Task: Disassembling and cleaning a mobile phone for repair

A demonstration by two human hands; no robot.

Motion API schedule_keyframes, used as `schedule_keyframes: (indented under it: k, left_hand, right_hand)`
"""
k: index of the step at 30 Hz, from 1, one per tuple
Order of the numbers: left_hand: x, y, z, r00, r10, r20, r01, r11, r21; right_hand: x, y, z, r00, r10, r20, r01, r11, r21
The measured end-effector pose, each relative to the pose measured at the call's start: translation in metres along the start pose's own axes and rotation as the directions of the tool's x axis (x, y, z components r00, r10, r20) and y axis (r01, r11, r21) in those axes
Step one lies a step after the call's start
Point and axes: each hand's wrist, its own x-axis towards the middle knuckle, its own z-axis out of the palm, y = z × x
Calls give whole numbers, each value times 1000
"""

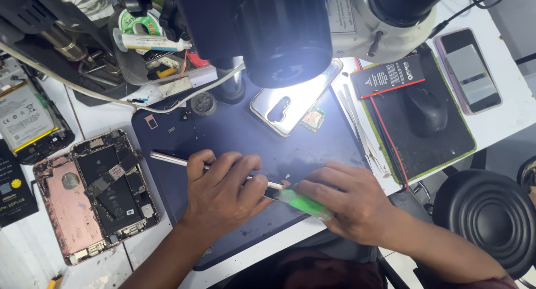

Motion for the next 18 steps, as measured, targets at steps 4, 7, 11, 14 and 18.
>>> schedule_keyframes:
  k: [4, 7, 11, 14, 18]
  left_hand:
    - [-3, -1, 0, 1000, 11, -2, -12, 1000, -18]
    - [-5, -1, 0, 999, 20, 41, -19, 999, -31]
    - [-4, -2, 1, 999, 26, 25, -25, 999, -35]
    - [-5, -1, 1, 999, 19, 35, -18, 999, -31]
    - [-4, -1, 0, 999, 20, 48, -19, 999, -31]
  right_hand:
    - [2, -2, 3, 1000, -15, -18, 14, 998, -62]
    - [2, -3, 5, 1000, -16, -22, 14, 998, -64]
    - [1, -2, 8, 998, 60, 28, -56, 991, -124]
    - [1, 0, 10, 997, 75, 27, -72, 992, -102]
    - [5, 0, 15, 1000, 10, -13, -11, 999, -47]
